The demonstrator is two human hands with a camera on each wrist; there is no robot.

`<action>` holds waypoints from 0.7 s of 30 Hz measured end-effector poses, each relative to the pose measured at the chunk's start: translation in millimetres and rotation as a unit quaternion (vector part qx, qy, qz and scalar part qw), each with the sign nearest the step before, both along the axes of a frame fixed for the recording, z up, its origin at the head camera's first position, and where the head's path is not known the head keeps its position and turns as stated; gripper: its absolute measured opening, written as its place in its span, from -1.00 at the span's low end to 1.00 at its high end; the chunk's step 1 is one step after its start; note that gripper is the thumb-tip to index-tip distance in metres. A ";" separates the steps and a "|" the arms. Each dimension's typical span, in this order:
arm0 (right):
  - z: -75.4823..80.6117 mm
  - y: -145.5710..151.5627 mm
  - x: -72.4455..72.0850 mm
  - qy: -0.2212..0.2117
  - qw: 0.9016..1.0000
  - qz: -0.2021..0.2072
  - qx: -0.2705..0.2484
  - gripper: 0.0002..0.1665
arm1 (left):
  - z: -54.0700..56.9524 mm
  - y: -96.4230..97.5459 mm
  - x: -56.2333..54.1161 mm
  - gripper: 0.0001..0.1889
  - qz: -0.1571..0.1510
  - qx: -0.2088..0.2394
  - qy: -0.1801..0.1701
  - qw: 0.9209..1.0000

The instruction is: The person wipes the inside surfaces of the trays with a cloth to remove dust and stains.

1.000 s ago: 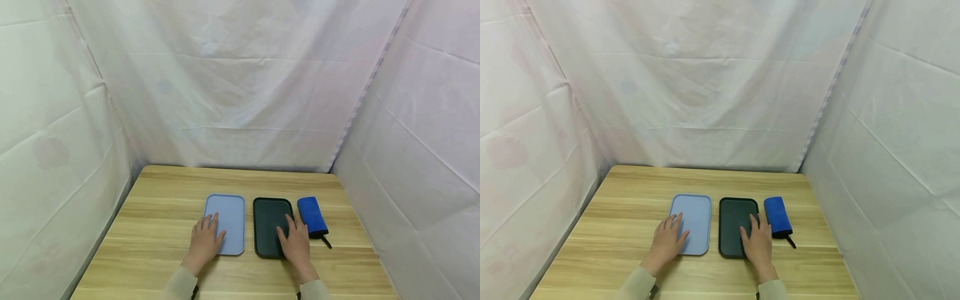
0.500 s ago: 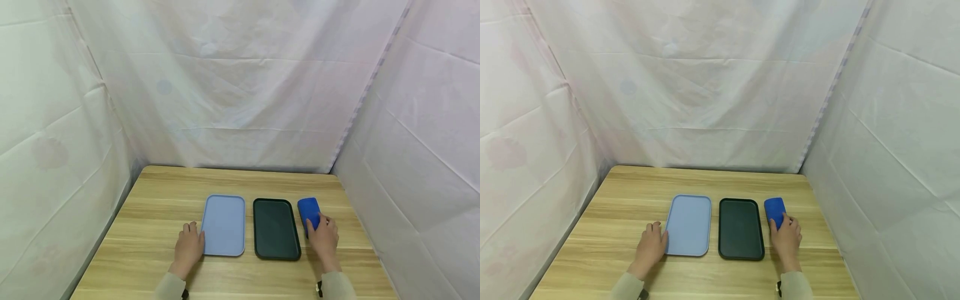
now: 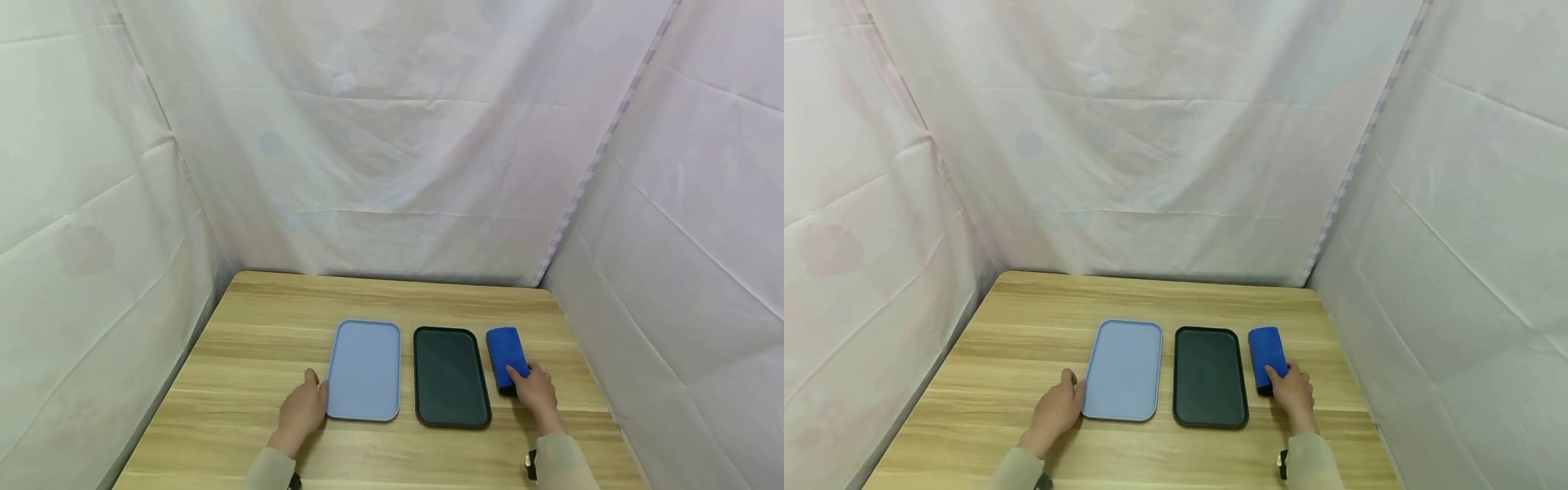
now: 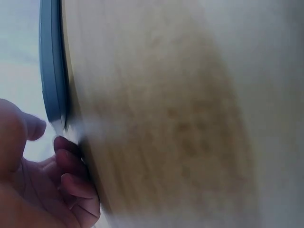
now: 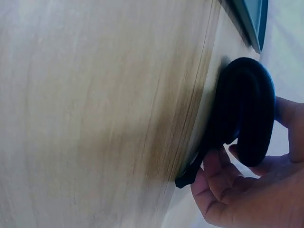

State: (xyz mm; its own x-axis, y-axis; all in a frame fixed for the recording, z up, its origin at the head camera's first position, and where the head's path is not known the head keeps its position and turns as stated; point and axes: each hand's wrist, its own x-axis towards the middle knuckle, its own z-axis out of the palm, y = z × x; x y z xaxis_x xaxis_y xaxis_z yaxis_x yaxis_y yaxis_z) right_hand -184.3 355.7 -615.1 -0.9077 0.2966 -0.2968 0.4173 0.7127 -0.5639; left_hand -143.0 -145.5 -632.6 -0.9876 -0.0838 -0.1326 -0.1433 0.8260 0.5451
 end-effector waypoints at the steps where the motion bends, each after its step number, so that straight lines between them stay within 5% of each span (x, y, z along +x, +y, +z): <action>1: 0.7 -0.3 -0.1 0.000 1.000 0.002 0.000 0.09 | -0.4 -0.2 0.3 -0.66 -0.001 0.005 -0.006 1.000; 13: 1.7 2.7 -5.4 -0.014 0.997 -0.015 -0.069 -0.13 | -4.1 5.3 -1.1 -0.74 -0.019 -0.012 0.003 1.000; 21: 8.6 -3.5 -1.4 -0.017 0.998 -0.015 -0.059 -0.15 | -1.1 4.6 -1.3 -0.75 -0.024 -0.021 -0.008 0.999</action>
State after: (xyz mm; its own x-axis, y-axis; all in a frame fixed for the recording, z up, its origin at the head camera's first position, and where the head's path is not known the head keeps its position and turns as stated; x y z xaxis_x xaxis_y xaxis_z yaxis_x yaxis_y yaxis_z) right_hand -185.7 352.2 -606.5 -0.8875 0.2847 -0.3623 0.4581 0.6286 -0.6285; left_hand -144.3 -140.9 -633.7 -0.9884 -0.0415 -0.1461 -0.1109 0.8546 0.5074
